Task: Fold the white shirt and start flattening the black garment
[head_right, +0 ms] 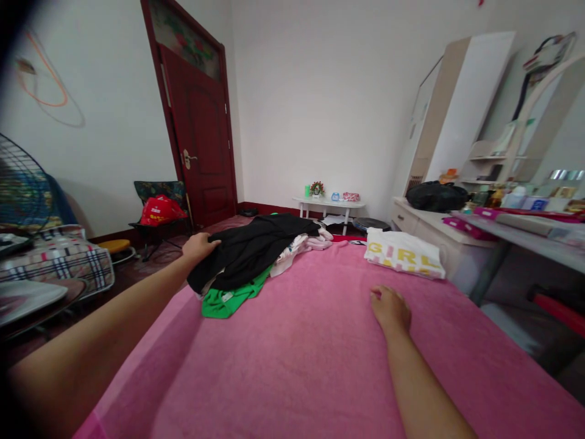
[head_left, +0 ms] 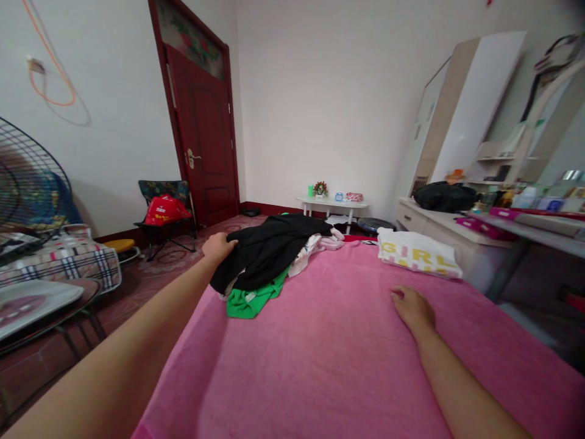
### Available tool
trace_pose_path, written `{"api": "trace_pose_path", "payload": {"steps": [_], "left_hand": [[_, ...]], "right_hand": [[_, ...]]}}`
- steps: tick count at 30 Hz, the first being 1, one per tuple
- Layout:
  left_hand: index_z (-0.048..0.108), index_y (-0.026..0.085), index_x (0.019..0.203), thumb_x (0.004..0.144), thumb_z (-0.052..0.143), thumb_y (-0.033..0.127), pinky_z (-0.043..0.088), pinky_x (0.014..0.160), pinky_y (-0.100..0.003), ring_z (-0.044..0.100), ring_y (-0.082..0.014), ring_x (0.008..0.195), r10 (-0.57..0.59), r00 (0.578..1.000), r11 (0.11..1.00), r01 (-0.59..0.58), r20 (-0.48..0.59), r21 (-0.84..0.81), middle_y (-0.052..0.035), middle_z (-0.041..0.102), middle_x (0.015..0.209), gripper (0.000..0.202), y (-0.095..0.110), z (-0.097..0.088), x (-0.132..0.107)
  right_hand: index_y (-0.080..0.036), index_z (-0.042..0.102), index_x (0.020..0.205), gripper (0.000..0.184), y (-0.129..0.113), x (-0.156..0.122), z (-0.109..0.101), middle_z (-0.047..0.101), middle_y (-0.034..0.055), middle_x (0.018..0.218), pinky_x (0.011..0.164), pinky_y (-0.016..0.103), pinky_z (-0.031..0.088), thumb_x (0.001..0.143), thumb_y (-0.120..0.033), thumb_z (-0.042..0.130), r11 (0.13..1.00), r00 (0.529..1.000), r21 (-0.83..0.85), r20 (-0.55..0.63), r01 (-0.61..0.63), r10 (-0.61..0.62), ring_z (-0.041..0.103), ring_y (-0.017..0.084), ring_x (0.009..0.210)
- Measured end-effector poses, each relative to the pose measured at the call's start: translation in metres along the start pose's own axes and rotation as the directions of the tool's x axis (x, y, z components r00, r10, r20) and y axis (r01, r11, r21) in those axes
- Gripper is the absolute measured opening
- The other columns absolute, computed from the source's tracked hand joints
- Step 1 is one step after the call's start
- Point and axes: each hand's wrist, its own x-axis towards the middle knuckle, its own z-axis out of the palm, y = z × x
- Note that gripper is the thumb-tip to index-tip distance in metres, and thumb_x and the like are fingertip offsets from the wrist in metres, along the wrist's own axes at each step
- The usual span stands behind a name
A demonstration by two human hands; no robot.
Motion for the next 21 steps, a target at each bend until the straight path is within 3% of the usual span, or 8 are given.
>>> {"api": "trace_pose_path", "payload": {"steps": [5, 8, 10, 12, 15, 17, 19, 21], "left_hand": [[0.063, 0.018, 0.109, 0.086, 0.047, 0.052, 0.045, 0.083, -0.036, 0.059, -0.0294, 0.105, 0.161, 0.958, 0.981, -0.181, -0.236, -0.066, -0.0131, 0.065, 0.11, 0.044, 0.092, -0.043, -0.006], [0.064, 0.018, 0.107, 0.088, 0.047, 0.049, 0.043, 0.085, -0.036, 0.058, -0.0277, 0.105, 0.452, 0.849, 0.85, -0.503, -0.273, -0.158, -0.0111, 0.066, 0.107, 0.04, 0.172, -0.065, -0.043], [0.064, 0.017, 0.107, 0.089, 0.047, 0.048, 0.043, 0.084, -0.035, 0.058, -0.027, 0.103, 0.669, 0.694, 0.66, -0.719, -0.264, -0.218, -0.0113, 0.066, 0.105, 0.04, 0.219, -0.065, -0.089], [0.065, 0.018, 0.108, 0.089, 0.047, 0.049, 0.043, 0.082, -0.035, 0.06, -0.0265, 0.1, 0.86, 0.461, 0.402, -0.876, -0.218, -0.266, -0.0106, 0.067, 0.101, 0.04, 0.249, -0.048, -0.145], [0.068, 0.022, 0.104, 0.085, 0.051, 0.056, 0.046, 0.074, -0.033, 0.062, -0.0252, 0.093, 0.996, 0.073, 0.051, -0.921, -0.042, -0.385, -0.0096, 0.067, 0.097, 0.043, 0.257, -0.003, -0.223], [0.069, 0.022, 0.106, 0.081, 0.054, 0.061, 0.047, 0.073, -0.033, 0.062, -0.0252, 0.092, 0.993, -0.114, -0.083, -0.876, 0.037, -0.476, -0.0111, 0.065, 0.099, 0.049, 0.247, 0.029, -0.254], [0.066, 0.02, 0.114, 0.078, 0.058, 0.062, 0.047, 0.08, -0.033, 0.06, -0.0255, 0.098, 0.994, -0.088, -0.112, -0.792, -0.07, -0.6, -0.0123, 0.063, 0.107, 0.056, 0.235, 0.051, -0.262], [0.065, 0.017, 0.116, 0.084, 0.052, 0.059, 0.046, 0.086, -0.031, 0.06, -0.0224, 0.099, 0.995, 0.033, -0.05, -0.624, -0.091, -0.779, -0.0105, 0.065, 0.108, 0.054, 0.227, 0.06, -0.252]], "right_hand": [[-0.021, 0.069, 0.104, 0.034, -0.004, 0.0, -0.002, 0.068, 0.0085, 0.112, 0.083, 0.036, 0.048, 0.08, -0.03, 0.046, 0.999, 1.0, 0.044, 0.011, 0.011, -0.012, 0.062, 0.026, 0.102], [-0.02, 0.069, 0.1, 0.033, -0.001, 0.001, 0.001, 0.069, 0.0097, 0.108, 0.088, 0.037, 0.048, 0.078, -0.036, 0.049, 0.966, 1.0, 0.259, -0.001, -0.018, 0.018, 0.062, 0.026, 0.102], [-0.016, 0.068, 0.103, 0.04, 0.003, 0.001, 0.003, 0.069, 0.012, 0.108, 0.09, 0.038, 0.048, 0.078, -0.042, 0.05, 0.853, 0.993, 0.518, -0.047, -0.066, 0.106, 0.063, 0.027, 0.102], [-0.011, 0.063, 0.11, 0.05, 0.011, 0.002, 0.0, 0.067, 0.0149, 0.112, 0.089, 0.039, 0.05, 0.078, -0.047, 0.05, 0.627, 0.97, 0.774, -0.073, -0.092, 0.232, 0.064, 0.027, 0.101], [-0.012, 0.055, 0.118, 0.055, 0.027, 0.003, -0.012, 0.063, 0.0182, 0.119, 0.088, 0.04, 0.052, 0.084, -0.052, 0.038, 0.312, 0.943, 0.939, 0.034, -0.143, 0.331, 0.063, 0.027, 0.106], [-0.015, 0.052, 0.119, 0.058, 0.035, 0.002, -0.023, 0.06, 0.0193, 0.122, 0.088, 0.04, 0.053, 0.089, -0.053, 0.021, 0.254, 0.944, 0.944, 0.13, -0.212, 0.304, 0.06, 0.025, 0.113], [-0.016, 0.051, 0.118, 0.059, 0.036, 0.0, -0.032, 0.059, 0.0198, 0.124, 0.089, 0.039, 0.053, 0.09, -0.05, 0.012, 0.27, 0.943, 0.926, 0.188, -0.264, 0.276, 0.058, 0.023, 0.116], [-0.015, 0.052, 0.114, 0.051, 0.029, -0.002, -0.037, 0.059, 0.0201, 0.124, 0.089, 0.037, 0.053, 0.088, -0.046, 0.022, 0.308, 0.936, 0.906, 0.201, -0.289, 0.288, 0.058, 0.023, 0.116]]}}
